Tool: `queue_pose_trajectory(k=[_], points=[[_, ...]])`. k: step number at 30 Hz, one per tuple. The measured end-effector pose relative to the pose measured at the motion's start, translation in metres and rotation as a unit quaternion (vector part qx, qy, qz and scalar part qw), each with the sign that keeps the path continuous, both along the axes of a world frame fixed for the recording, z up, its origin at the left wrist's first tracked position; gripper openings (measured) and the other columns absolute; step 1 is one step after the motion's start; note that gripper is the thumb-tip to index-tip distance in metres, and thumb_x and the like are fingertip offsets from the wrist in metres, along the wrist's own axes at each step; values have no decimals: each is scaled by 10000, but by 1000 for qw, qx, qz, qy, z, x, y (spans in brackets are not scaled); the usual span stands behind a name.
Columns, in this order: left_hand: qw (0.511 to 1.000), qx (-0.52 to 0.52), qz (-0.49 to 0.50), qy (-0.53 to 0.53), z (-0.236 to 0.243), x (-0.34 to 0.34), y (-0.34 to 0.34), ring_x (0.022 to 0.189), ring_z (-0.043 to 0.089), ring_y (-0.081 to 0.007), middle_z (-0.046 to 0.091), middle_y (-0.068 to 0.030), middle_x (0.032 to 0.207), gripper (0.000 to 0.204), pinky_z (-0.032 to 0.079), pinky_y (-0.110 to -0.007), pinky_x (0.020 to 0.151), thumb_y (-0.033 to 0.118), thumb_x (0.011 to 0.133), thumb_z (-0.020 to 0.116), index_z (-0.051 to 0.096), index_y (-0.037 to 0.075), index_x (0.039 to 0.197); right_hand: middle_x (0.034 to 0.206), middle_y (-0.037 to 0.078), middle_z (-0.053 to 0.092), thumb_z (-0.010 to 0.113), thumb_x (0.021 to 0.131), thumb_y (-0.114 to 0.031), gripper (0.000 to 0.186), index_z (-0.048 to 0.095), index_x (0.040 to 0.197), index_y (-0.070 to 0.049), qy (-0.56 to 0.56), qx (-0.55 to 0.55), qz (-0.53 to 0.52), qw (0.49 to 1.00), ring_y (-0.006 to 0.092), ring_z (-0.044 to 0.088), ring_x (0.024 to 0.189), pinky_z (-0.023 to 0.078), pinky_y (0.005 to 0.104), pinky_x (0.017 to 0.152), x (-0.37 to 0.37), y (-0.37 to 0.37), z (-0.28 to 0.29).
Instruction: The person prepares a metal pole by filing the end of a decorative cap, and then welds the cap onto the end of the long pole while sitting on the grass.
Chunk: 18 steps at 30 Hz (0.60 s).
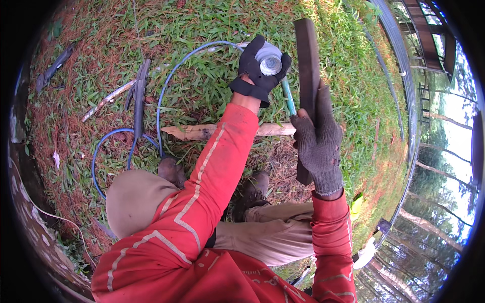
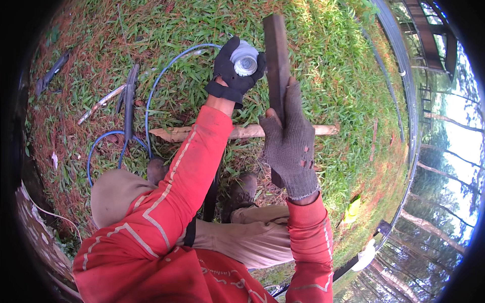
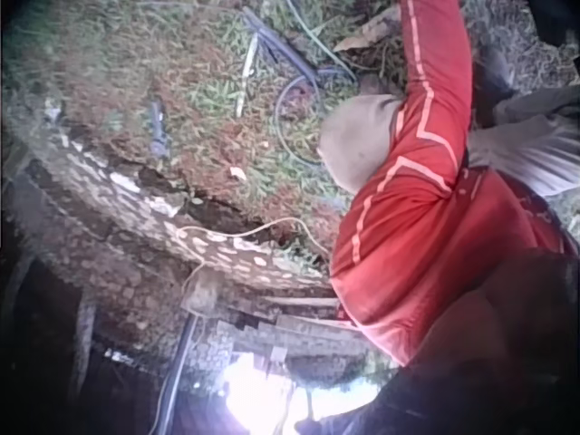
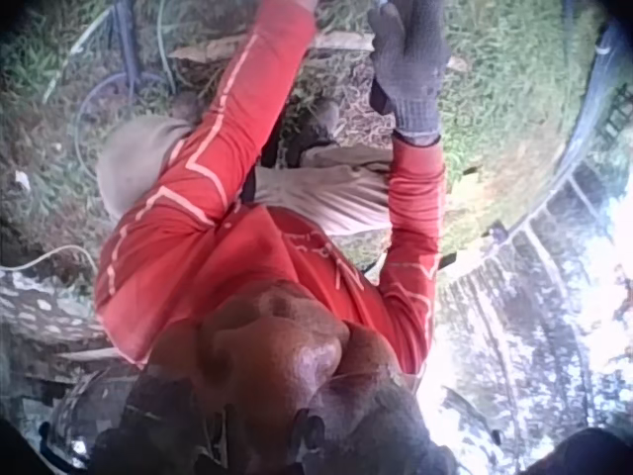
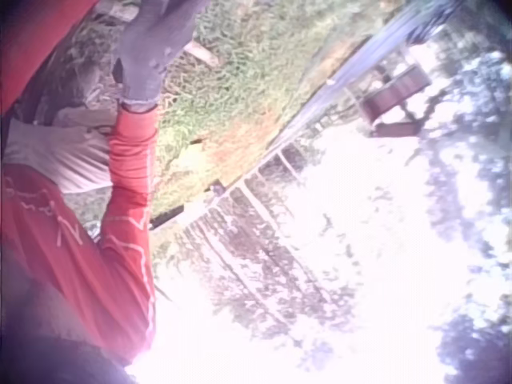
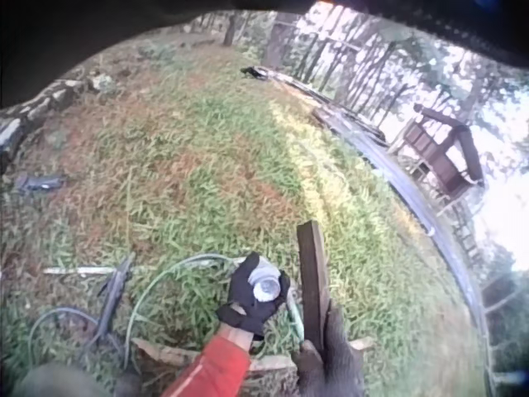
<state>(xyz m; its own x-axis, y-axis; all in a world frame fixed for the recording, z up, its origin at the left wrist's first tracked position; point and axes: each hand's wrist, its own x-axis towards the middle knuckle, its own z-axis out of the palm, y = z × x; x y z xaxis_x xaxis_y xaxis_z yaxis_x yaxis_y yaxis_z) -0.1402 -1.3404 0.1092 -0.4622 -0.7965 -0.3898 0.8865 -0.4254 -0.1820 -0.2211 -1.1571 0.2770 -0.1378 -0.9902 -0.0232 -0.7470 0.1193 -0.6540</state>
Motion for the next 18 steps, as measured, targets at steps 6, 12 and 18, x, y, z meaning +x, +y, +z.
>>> queue_pose_trajectory(k=[6, 12, 18], points=[[1000, -17, -5, 7, 11, 8, 10, 942, 711, -341, 695, -94, 1044, 320, 625, -617, 850, 476, 994, 728, 628, 208, 1138, 968, 112, 736, 658, 1013, -124, 777, 337, 1711, -14, 7, 99, 5, 995, 108, 649, 670, 558, 310, 593, -9, 2, -1], [999, -21, 8, 44, -2, 10, 7, 1106, 684, -383, 684, -123, 1185, 375, 609, -618, 895, 422, 945, 718, 633, 179, 1218, 1226, 361, 730, 667, 980, -106, 784, 324, 1649, 116, 7, 80, -5, 997, 427, 778, 1071, 589, 433, 928, 3, -4, 12], [998, -28, -33, 40, 5, 1, 6, 931, 711, -304, 711, -66, 1042, 401, 622, -531, 783, 528, 978, 758, 632, 223, 1205, 1124, 237, 726, 647, 1001, -112, 760, 346, 1684, 31, -10, 31, -35, 999, 254, 706, 885, 567, 367, 774, -1, -4, 11]])
